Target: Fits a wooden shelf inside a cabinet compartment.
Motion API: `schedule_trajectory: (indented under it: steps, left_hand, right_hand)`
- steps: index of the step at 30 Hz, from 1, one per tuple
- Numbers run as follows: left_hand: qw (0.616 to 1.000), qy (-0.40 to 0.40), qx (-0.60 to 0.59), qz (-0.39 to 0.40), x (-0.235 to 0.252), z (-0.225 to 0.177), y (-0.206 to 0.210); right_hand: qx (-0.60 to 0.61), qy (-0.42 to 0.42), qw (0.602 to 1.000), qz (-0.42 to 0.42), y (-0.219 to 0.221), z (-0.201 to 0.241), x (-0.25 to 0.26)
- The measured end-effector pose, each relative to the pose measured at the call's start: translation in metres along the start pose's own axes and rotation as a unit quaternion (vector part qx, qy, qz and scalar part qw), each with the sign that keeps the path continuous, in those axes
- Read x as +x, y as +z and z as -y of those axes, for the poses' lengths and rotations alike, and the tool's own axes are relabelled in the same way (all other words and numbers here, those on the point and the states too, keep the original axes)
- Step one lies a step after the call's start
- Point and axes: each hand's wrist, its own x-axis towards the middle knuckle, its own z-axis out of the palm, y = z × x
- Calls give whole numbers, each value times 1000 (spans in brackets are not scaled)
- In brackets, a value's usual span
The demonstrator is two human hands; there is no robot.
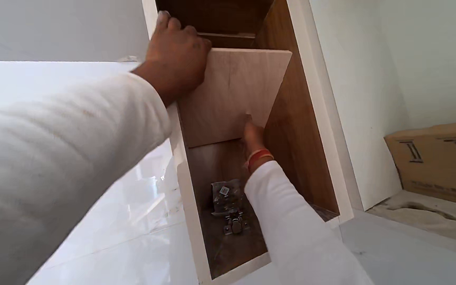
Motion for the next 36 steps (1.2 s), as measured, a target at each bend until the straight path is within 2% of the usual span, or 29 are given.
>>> schedule_trajectory:
  steps: [2, 4, 8, 11, 13, 20, 24, 27, 29, 33, 36]
  left_hand:
    - [1000, -2, 10, 27, 6, 5, 0]
    - [998, -2, 24, 50, 15, 10, -3]
    - [997, 36, 56, 31, 13, 12, -8]
    - [994, -34, 42, 99, 1, -23, -44]
    - [990, -62, 40, 121, 0, -26, -50]
    - [994, -32, 1, 104, -2, -23, -51]
    - [993, -40, -66, 92, -5, -19, -56]
    - [989, -44, -115, 82, -18, -17, -53]
    - [990, -19, -135, 45, -14, -23, -55]
    - [992, -9, -121, 37, -20, -11, -57]
    - [995, -22, -87, 50, -15, -15, -56]
  right_hand:
    - [133, 128, 981, 61, 15, -21, 16]
    - [227, 174, 955, 84, 33, -34, 26]
    - [424, 149, 885, 123, 60, -53, 40]
    - [502, 114, 842, 163, 70, -64, 52]
    - [500, 107, 845, 156, 76, -69, 55]
    - [497, 92, 850, 146, 76, -71, 53]
    - [485, 102, 858, 134, 65, -66, 38]
    - [447, 112, 878, 132, 48, -70, 20]
    - [436, 103, 886, 116, 40, -58, 19]
    - [457, 113, 873, 131, 50, -64, 18]
    - [427, 110, 889, 119, 49, -63, 19]
